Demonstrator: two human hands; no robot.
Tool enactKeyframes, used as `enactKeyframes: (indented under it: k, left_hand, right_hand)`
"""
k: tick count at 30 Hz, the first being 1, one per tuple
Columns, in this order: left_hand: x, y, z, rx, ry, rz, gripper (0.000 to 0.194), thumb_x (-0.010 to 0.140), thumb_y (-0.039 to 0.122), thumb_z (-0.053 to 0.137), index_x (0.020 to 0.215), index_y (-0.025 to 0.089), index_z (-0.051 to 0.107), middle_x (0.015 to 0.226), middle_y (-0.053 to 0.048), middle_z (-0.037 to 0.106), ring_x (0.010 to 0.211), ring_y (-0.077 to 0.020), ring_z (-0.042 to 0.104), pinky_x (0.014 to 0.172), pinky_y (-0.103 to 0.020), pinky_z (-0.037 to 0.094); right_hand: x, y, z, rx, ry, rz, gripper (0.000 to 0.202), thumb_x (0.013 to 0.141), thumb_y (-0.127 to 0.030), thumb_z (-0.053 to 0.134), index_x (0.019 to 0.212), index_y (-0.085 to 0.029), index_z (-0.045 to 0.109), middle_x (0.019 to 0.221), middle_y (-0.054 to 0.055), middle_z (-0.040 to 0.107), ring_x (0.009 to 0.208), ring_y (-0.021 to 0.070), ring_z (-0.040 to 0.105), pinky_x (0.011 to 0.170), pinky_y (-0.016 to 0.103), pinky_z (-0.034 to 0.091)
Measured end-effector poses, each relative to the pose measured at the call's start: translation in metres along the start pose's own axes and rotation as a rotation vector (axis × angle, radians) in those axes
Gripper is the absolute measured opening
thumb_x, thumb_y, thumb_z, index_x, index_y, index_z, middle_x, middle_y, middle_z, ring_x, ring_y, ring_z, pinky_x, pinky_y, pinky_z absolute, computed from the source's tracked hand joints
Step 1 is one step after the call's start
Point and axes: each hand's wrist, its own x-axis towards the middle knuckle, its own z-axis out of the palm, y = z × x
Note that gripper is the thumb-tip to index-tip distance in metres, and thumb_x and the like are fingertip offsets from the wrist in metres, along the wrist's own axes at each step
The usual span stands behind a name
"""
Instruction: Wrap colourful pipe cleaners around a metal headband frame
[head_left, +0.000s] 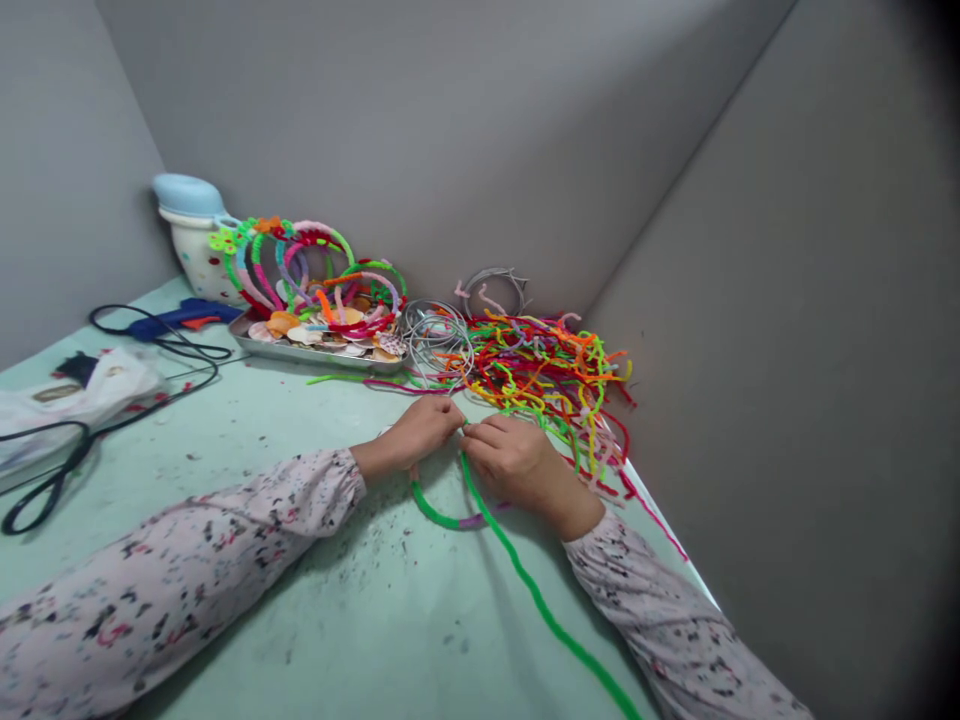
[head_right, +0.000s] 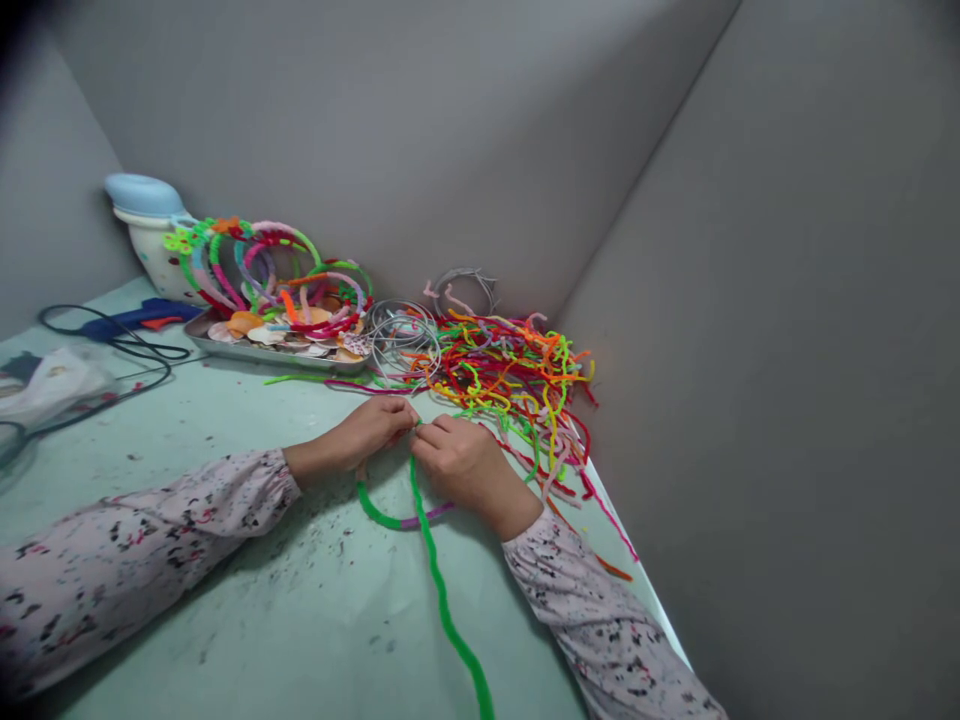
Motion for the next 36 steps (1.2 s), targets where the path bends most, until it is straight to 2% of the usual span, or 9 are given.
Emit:
enactKeyframes:
  k: [3, 5, 7, 9, 12, 16, 22, 29, 36]
  left_hand:
    - [-0.001, 0.004, -0.002, 0.026, 0.013, 0.007, 0.014, 0.07, 0.025, 0.045, 0.062, 0.016, 0.052, 0.052, 0.004, 0.045, 0.049, -0.0103, 0.038, 0.045, -0.022, 0.026]
    - [-0.002, 0.006, -0.002, 0.052, 0.019, 0.026, 0.015, 0.071, 0.026, 0.046, 0.066, 0.016, 0.055, 0.054, 0.004, 0.046, 0.051, -0.0109, 0.04, 0.047, -0.022, 0.028]
    - [-0.003, 0.006, -0.001, 0.075, 0.017, 0.05, 0.015, 0.072, 0.027, 0.046, 0.068, 0.016, 0.056, 0.056, 0.003, 0.048, 0.053, -0.0115, 0.042, 0.049, -0.022, 0.029]
    - [-0.003, 0.005, 0.0, 0.088, 0.018, 0.075, 0.016, 0.073, 0.028, 0.046, 0.07, 0.016, 0.057, 0.057, 0.003, 0.049, 0.054, -0.012, 0.043, 0.05, -0.023, 0.03]
    - [-0.002, 0.003, 0.003, 0.111, 0.014, 0.119, 0.018, 0.076, 0.029, 0.046, 0.071, 0.016, 0.057, 0.059, 0.003, 0.05, 0.056, -0.0125, 0.044, 0.052, -0.023, 0.031]
    - [-0.004, 0.005, 0.004, 0.174, 0.013, 0.164, 0.019, 0.078, 0.028, 0.043, 0.073, 0.016, 0.057, 0.063, 0.002, 0.052, 0.06, -0.0132, 0.045, 0.055, -0.024, 0.032]
    - [-0.007, 0.009, 0.003, 0.247, 0.013, 0.171, 0.022, 0.079, 0.027, 0.04, 0.075, 0.016, 0.059, 0.069, 0.0, 0.055, 0.066, -0.0148, 0.048, 0.059, -0.026, 0.032]
    - [-0.008, 0.012, 0.005, 0.274, 0.014, 0.193, 0.02, 0.079, 0.025, 0.04, 0.073, 0.017, 0.057, 0.067, 0.001, 0.054, 0.065, -0.014, 0.047, 0.059, -0.025, 0.033]
    - [-0.01, 0.013, 0.005, 0.295, 0.002, 0.188, 0.021, 0.081, 0.025, 0.04, 0.074, 0.017, 0.058, 0.068, 0.001, 0.055, 0.066, -0.0145, 0.049, 0.059, -0.025, 0.033]
  right_hand:
    - [0.0, 0.003, -0.002, 0.135, 0.056, 0.064, 0.025, 0.08, -0.006, 0.05, 0.093, -0.021, 0.066, 0.093, 0.007, 0.068, 0.087, 0.0193, 0.059, 0.076, 0.032, 0.046]
    - [0.001, 0.007, -0.003, 0.242, 0.157, 0.196, 0.027, 0.079, -0.007, 0.051, 0.097, -0.021, 0.065, 0.098, 0.006, 0.068, 0.093, 0.0193, 0.06, 0.082, 0.033, 0.047]
    - [0.002, 0.011, -0.003, 0.341, 0.233, 0.393, 0.021, 0.08, -0.013, 0.054, 0.097, -0.02, 0.065, 0.096, 0.006, 0.068, 0.089, 0.0186, 0.061, 0.079, 0.032, 0.049]
    - [0.003, 0.015, 0.0, 0.458, 0.241, 0.569, 0.015, 0.081, -0.021, 0.056, 0.094, -0.019, 0.064, 0.09, 0.005, 0.068, 0.08, 0.017, 0.063, 0.069, 0.029, 0.05]
    - [0.004, 0.016, 0.005, 0.617, 0.209, 0.685, 0.016, 0.08, -0.027, 0.058, 0.092, -0.018, 0.063, 0.082, 0.003, 0.068, 0.072, 0.015, 0.063, 0.064, 0.027, 0.05]
    - [0.004, 0.015, 0.011, 0.668, 0.191, 0.662, 0.014, 0.079, -0.025, 0.058, 0.089, -0.017, 0.063, 0.076, 0.001, 0.066, 0.067, 0.0134, 0.061, 0.064, 0.026, 0.048]
    - [0.003, 0.016, 0.013, 0.638, 0.15, 0.637, 0.014, 0.078, -0.02, 0.057, 0.09, -0.017, 0.065, 0.079, 0.002, 0.068, 0.069, 0.0138, 0.062, 0.066, 0.026, 0.047]
    - [0.005, 0.017, 0.006, 0.682, 0.094, 0.642, 0.014, 0.079, -0.024, 0.058, 0.088, -0.017, 0.065, 0.078, 0.002, 0.067, 0.067, 0.0128, 0.06, 0.063, 0.024, 0.046]
    - [0.003, 0.02, 0.009, 0.618, 0.087, 0.604, 0.01, 0.078, -0.023, 0.059, 0.084, -0.017, 0.064, 0.074, 0.001, 0.066, 0.065, 0.0126, 0.059, 0.062, 0.024, 0.045]
